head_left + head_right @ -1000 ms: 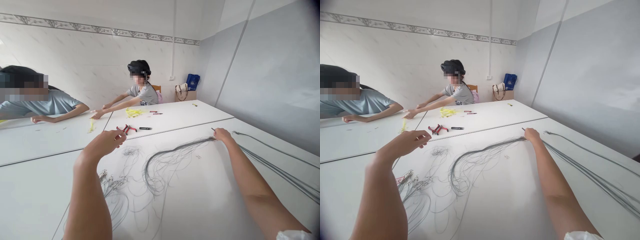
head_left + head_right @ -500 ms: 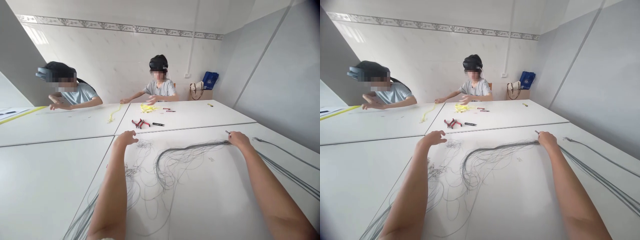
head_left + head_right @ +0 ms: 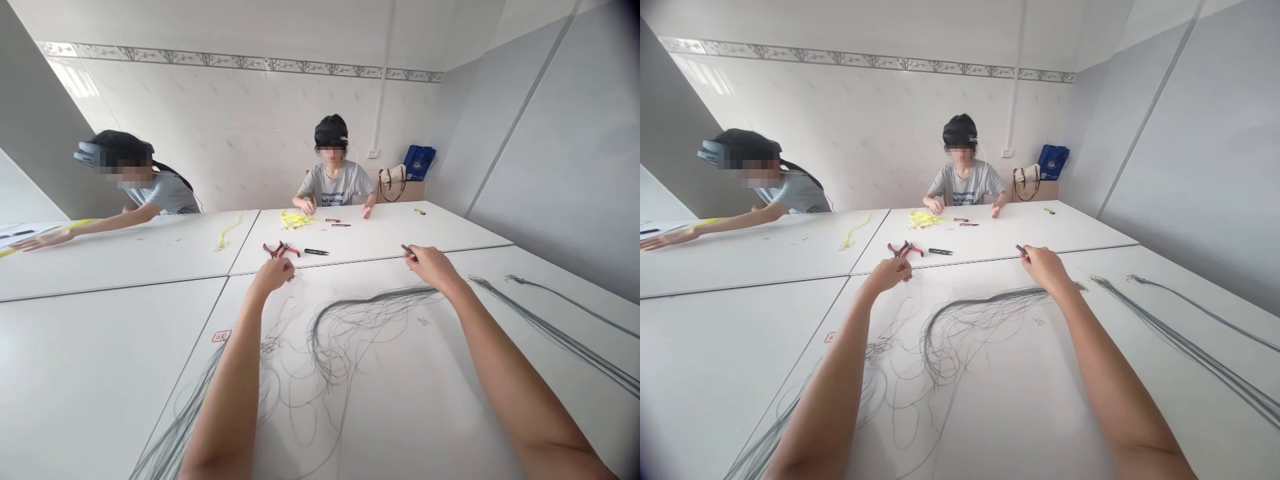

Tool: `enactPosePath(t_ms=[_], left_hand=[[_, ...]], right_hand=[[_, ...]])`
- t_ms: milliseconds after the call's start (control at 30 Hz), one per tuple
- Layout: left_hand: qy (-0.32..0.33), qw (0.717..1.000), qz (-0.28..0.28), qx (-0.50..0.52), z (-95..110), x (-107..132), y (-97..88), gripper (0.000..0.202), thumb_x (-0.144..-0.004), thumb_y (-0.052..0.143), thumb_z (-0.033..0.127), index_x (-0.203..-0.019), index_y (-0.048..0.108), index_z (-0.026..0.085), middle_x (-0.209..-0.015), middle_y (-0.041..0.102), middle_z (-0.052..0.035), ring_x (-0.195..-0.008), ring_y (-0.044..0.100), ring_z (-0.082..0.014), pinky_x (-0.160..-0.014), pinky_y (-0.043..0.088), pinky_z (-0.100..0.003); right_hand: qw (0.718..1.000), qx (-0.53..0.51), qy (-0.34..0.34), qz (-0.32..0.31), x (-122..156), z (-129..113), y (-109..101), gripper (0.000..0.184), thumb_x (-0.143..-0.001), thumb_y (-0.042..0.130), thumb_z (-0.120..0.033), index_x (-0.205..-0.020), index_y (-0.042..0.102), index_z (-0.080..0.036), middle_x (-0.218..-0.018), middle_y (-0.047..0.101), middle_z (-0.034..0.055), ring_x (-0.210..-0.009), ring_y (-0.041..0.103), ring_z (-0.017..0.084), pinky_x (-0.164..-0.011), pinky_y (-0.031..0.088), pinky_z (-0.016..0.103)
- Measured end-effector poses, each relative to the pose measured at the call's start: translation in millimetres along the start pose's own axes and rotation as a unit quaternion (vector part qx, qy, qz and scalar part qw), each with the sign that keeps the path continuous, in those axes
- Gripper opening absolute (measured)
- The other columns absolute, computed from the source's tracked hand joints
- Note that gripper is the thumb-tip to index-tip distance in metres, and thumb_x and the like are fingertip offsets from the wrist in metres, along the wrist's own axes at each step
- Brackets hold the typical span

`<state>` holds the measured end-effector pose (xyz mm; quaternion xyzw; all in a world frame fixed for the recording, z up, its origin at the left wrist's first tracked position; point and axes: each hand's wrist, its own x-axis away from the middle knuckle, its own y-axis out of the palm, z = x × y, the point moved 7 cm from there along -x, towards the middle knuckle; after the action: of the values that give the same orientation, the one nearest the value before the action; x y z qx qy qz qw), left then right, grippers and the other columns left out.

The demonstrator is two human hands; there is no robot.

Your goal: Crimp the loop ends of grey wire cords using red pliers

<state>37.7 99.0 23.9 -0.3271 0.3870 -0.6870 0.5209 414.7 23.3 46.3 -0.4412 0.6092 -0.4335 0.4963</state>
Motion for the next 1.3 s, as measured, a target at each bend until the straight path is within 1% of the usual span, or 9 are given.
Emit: enactPosePath(t_ms=[100,233,333,433,533,733,867,1033,1300], left_hand=[[0.052,0.993,0.014,0.104,19.6,9.4,-18.0,0.022,-0.099,0.047,0.031,-0.094,0.063,0.018,-0.095,0.079,-0.0088,-0.091,0.076,-0.0204,-0.083,0.06,-0.032],[0.098,0.963,0.027,0.25,46.6,27.5,-36.3,0.024,-0.095,0.054,0.04,-0.1,0.062,0.018,-0.093,0.08,-0.0099,-0.086,0.077,-0.02,-0.083,0.062,-0.035],[0.11,0.935,0.014,0.336,64.6,41.4,-44.5,0.024,-0.088,0.066,0.04,-0.096,0.064,0.017,-0.088,0.08,-0.0097,-0.082,0.077,-0.0219,-0.083,0.062,-0.038],[0.125,0.931,-0.011,0.342,81.2,54.3,-48.5,0.027,-0.087,0.069,0.041,-0.099,0.064,0.018,-0.089,0.08,-0.0094,-0.084,0.078,-0.0229,-0.085,0.061,-0.04],[0.157,0.927,-0.024,0.339,95.9,65.5,-50.9,0.027,-0.09,0.066,0.041,-0.103,0.063,0.018,-0.09,0.081,-0.0093,-0.088,0.078,-0.0232,-0.087,0.061,-0.041],[0.199,0.921,-0.028,0.335,115.3,81.0,-51.8,0.023,-0.093,0.062,0.038,-0.104,0.064,0.017,-0.09,0.081,-0.0088,-0.093,0.077,-0.0236,-0.092,0.061,-0.043],[0.205,0.924,-0.018,0.322,120.0,86.0,-54.8,0.021,-0.094,0.059,0.036,-0.104,0.065,0.018,-0.089,0.08,-0.0071,-0.092,0.077,-0.023,-0.091,0.062,-0.042],[0.207,0.933,-0.019,0.293,120.9,88.7,-54.2,0.022,-0.095,0.058,0.036,-0.106,0.066,0.02,-0.089,0.08,-0.0053,-0.093,0.077,-0.023,-0.091,0.063,-0.04],[0.217,0.94,-0.015,0.263,124.0,91.7,-53.9,0.023,-0.097,0.056,0.036,-0.11,0.067,0.02,-0.091,0.08,-0.0053,-0.094,0.077,-0.0228,-0.089,0.063,-0.038]], right_hand=[[0.986,-0.146,-0.079,0.006,7.9,-50.7,-11.0,0.02,-0.098,0.046,-0.028,-0.097,0.065,-0.021,-0.083,0.073,0.002,-0.073,0.064,0.014,-0.067,0.042,0.024],[0.904,-0.395,-0.164,-0.018,23.6,-111.7,-22.2,0.016,-0.094,0.054,-0.032,-0.093,0.065,-0.02,-0.072,0.068,-0.0007,-0.061,0.058,0.012,-0.062,0.046,0.023],[0.849,-0.488,-0.2,-0.025,35.5,-145.2,-30.0,0.017,-0.093,0.057,-0.034,-0.089,0.064,-0.019,-0.071,0.066,-0.0006,-0.059,0.055,0.01,-0.059,0.047,0.023],[0.816,-0.54,-0.209,-0.01,44.6,-164.2,-36.0,0.017,-0.092,0.058,-0.035,-0.087,0.063,-0.019,-0.074,0.065,-0.0006,-0.058,0.054,0.009,-0.057,0.046,0.022],[0.804,-0.561,-0.199,0.003,49.9,-172.6,-35.8,0.016,-0.091,0.06,-0.035,-0.089,0.064,-0.019,-0.075,0.062,-0.0013,-0.057,0.052,0.009,-0.056,0.044,0.023],[0.811,-0.557,-0.176,0.046,51.2,-172.3,-32.3,0.017,-0.09,0.062,-0.035,-0.083,0.058,-0.02,-0.071,0.056,-0.0038,-0.056,0.048,0.008,-0.057,0.042,0.024],[0.799,-0.576,-0.167,0.044,50.7,-169.9,-31.4,0.024,-0.092,0.062,-0.041,-0.083,0.052,-0.021,-0.07,0.054,-0.0044,-0.056,0.048,0.008,-0.056,0.04,0.023],[0.772,-0.613,-0.168,0.01,51.5,-172.8,-28.8,0.028,-0.094,0.06,-0.048,-0.089,0.057,-0.021,-0.065,0.053,-0.0043,-0.053,0.047,0.009,-0.052,0.038,0.024],[0.774,-0.615,-0.146,0.039,51.8,-167.7,-34.0,0.02,-0.089,0.066,-0.038,-0.084,0.058,-0.021,-0.061,0.053,-0.0051,-0.053,0.047,0.009,-0.051,0.037,0.023]])
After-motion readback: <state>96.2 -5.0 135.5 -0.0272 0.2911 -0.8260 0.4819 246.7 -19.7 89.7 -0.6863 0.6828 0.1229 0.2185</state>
